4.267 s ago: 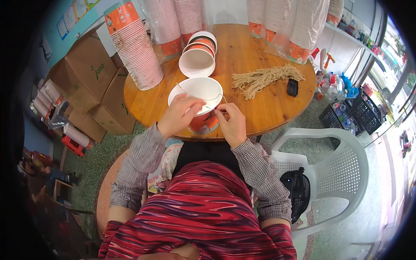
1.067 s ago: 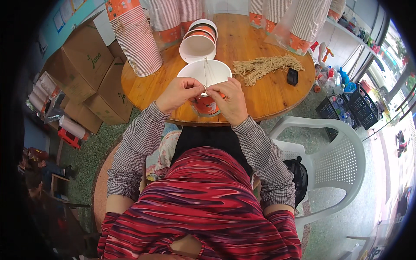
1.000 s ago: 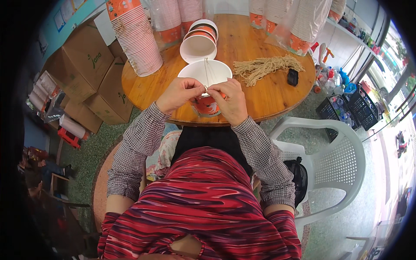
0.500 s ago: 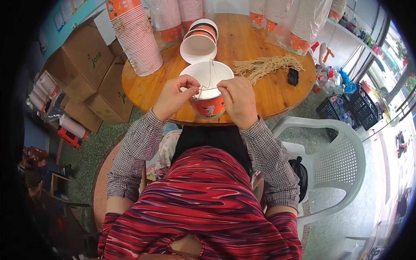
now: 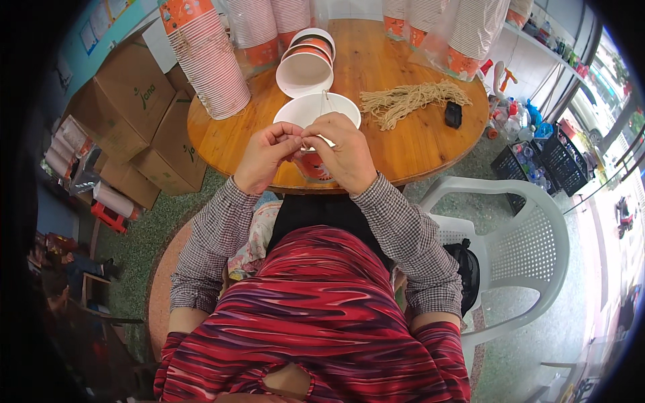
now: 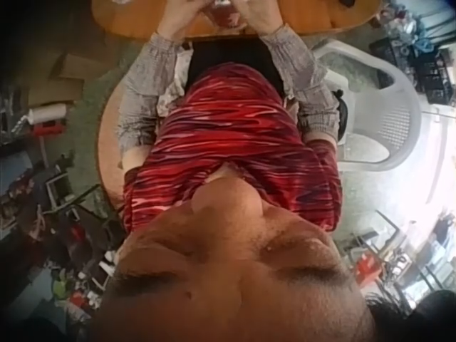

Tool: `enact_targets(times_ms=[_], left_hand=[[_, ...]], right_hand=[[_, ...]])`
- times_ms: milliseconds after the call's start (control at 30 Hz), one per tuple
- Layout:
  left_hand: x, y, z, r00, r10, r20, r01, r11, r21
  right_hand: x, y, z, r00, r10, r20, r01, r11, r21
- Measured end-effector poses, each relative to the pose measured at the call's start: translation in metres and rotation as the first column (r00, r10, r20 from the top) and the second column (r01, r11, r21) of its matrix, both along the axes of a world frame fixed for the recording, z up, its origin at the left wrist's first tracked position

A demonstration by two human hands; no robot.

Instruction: Threading and tying strings onto decorative paper buckets at a wooden table.

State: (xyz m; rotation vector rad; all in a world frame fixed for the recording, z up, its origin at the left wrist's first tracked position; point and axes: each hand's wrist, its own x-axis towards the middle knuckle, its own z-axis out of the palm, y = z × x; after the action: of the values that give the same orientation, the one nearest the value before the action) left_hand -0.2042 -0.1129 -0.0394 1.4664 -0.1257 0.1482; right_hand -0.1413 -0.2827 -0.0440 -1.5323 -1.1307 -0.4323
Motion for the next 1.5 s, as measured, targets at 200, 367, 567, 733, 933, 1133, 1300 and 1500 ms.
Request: enact_targets(times_ms=[200,367,567,733,933,1133,1300,1500], left_hand=[[-0.001,-0.003,-0.003,0.998,-0.029,0.059,0.026,0.998,0.053],[-0.002,-0.004,-0.004,0.990,0.007,0.144,-0.021,0.995,0.093],[-0.004,-0.004,-0.003,0.986,0.049,0.160,-0.063,0.995,0.083],[-0.003,-0.006,-0.009,0.953,0.111,0.283,-0.183,0.952,0.244],[0.000,-0.003,-0.015,0.939,0.186,0.291,-0.254,0.943,0.217],[-0.011,-0.015,-0.010,0.813,0.231,0.534,-0.487,0.772,0.409],[-0.012,-0.014,-0.009,0.780,0.184,0.598,-0.520,0.723,0.455],[-0.007,-0.003,-0.007,0.967,0.152,0.207,-0.209,0.934,0.289]], right_hand=[[0.002,0.000,-0.003,0.999,-0.043,0.015,0.043,0.998,-0.049],[0.005,-0.002,-0.001,0.930,0.042,-0.365,-0.058,0.998,-0.031],[-0.002,-0.005,0.000,0.715,0.157,-0.682,-0.256,0.966,-0.045],[-0.003,-0.006,-0.003,0.769,0.130,-0.626,-0.194,0.980,-0.034],[-0.015,0.005,-0.011,0.872,0.047,-0.487,-0.049,0.999,0.009],[-0.016,0.006,-0.013,0.859,0.040,-0.510,-0.033,0.999,0.023],[-0.018,0.006,-0.012,0.895,-0.018,-0.446,0.000,0.999,-0.042],[-0.022,0.005,-0.006,0.961,-0.087,-0.264,0.064,0.993,-0.094]])
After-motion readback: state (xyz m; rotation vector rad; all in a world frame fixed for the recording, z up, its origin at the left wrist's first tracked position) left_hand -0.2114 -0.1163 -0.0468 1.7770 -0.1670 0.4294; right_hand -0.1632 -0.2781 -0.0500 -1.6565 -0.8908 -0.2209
